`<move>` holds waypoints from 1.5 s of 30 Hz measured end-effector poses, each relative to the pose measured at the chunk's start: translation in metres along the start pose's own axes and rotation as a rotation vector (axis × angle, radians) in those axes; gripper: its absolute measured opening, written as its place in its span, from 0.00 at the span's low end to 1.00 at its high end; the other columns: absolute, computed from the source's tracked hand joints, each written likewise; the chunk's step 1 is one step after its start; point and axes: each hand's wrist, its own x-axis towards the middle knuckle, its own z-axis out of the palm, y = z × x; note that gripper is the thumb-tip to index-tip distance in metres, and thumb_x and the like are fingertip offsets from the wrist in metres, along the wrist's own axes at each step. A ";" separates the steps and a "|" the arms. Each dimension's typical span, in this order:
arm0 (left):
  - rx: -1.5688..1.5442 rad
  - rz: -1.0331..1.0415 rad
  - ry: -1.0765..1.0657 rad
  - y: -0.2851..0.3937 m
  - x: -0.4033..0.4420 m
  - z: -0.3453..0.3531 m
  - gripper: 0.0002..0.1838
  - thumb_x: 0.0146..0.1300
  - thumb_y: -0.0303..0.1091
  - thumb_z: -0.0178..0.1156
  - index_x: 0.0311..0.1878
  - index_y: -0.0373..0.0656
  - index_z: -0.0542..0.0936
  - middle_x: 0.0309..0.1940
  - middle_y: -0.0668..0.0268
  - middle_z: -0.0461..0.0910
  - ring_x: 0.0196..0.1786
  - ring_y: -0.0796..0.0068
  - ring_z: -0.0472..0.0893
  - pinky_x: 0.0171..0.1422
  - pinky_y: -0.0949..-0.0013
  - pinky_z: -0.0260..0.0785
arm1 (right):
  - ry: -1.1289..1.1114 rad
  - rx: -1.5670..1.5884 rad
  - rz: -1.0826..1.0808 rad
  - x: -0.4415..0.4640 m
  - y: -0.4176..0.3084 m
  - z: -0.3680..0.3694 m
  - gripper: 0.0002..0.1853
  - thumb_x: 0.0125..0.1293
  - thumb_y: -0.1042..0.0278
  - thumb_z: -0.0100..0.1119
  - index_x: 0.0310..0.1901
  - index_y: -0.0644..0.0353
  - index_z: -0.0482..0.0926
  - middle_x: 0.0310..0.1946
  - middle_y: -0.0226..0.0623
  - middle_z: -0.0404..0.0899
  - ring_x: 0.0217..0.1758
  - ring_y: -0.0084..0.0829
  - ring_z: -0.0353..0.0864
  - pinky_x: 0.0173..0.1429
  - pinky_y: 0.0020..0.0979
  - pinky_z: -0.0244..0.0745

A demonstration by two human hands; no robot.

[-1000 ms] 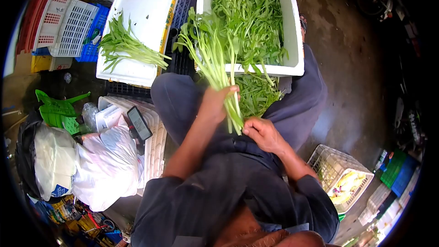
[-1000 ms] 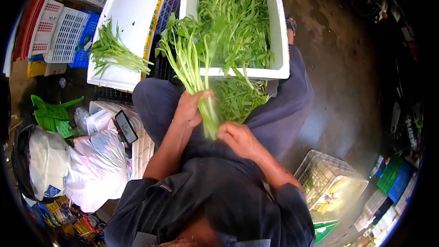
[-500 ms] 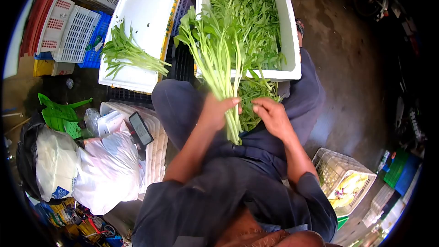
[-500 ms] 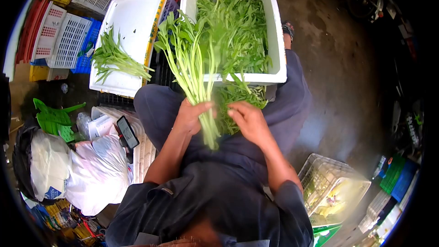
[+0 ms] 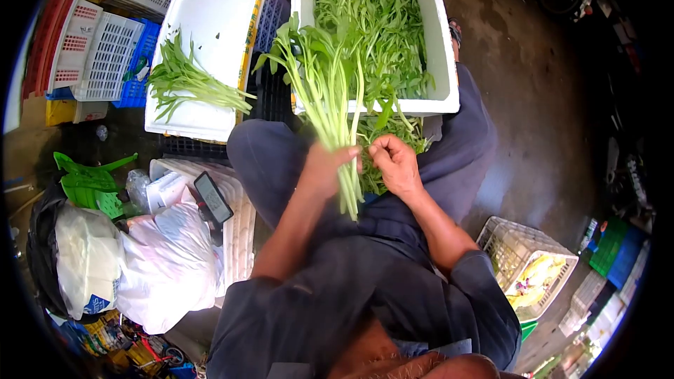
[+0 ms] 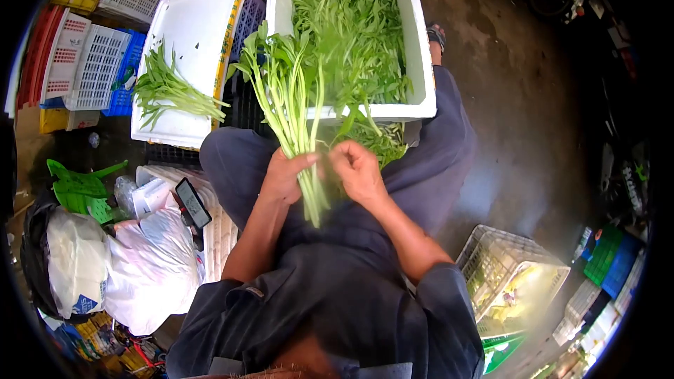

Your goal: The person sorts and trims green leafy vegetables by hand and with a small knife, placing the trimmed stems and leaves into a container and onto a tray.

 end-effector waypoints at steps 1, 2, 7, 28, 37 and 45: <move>0.012 -0.005 0.025 0.002 0.001 0.003 0.11 0.62 0.21 0.65 0.48 0.33 0.80 0.31 0.62 0.82 0.30 0.70 0.83 0.34 0.68 0.77 | 0.035 0.037 0.031 0.002 0.006 -0.002 0.05 0.74 0.73 0.57 0.39 0.63 0.78 0.31 0.30 0.80 0.30 0.19 0.75 0.37 0.23 0.72; 0.006 0.000 0.019 0.002 0.001 0.004 0.11 0.62 0.22 0.66 0.48 0.34 0.80 0.31 0.62 0.82 0.30 0.71 0.83 0.34 0.68 0.77 | 0.069 0.076 0.065 0.003 0.010 -0.005 0.05 0.74 0.73 0.57 0.39 0.64 0.78 0.32 0.30 0.81 0.30 0.19 0.76 0.37 0.23 0.73; 0.033 0.027 -0.009 0.002 0.003 0.007 0.12 0.61 0.24 0.67 0.47 0.34 0.80 0.31 0.63 0.83 0.29 0.72 0.83 0.34 0.68 0.77 | 0.031 0.224 0.021 0.012 0.005 -0.005 0.11 0.75 0.69 0.61 0.52 0.65 0.77 0.33 0.28 0.80 0.32 0.18 0.76 0.40 0.22 0.72; -0.178 0.010 -0.008 0.012 -0.001 -0.002 0.17 0.65 0.25 0.65 0.56 0.37 0.78 0.35 0.59 0.83 0.32 0.65 0.83 0.36 0.63 0.79 | 0.291 -0.389 0.046 -0.005 -0.001 -0.086 0.10 0.75 0.66 0.59 0.49 0.63 0.84 0.26 0.26 0.78 0.27 0.14 0.73 0.33 0.21 0.68; -0.186 0.023 0.054 0.012 -0.001 0.000 0.17 0.64 0.25 0.65 0.55 0.37 0.77 0.35 0.59 0.81 0.32 0.65 0.82 0.36 0.62 0.79 | 0.074 -0.945 -0.253 0.053 -0.043 -0.008 0.18 0.71 0.60 0.64 0.51 0.68 0.81 0.33 0.55 0.85 0.35 0.48 0.86 0.41 0.44 0.78; -0.177 0.029 0.072 0.015 -0.011 -0.006 0.18 0.63 0.26 0.65 0.56 0.36 0.76 0.36 0.58 0.81 0.32 0.64 0.82 0.37 0.62 0.79 | 0.123 -1.152 -0.123 0.110 0.035 0.006 0.19 0.71 0.60 0.58 0.53 0.70 0.77 0.34 0.61 0.85 0.40 0.61 0.86 0.47 0.54 0.79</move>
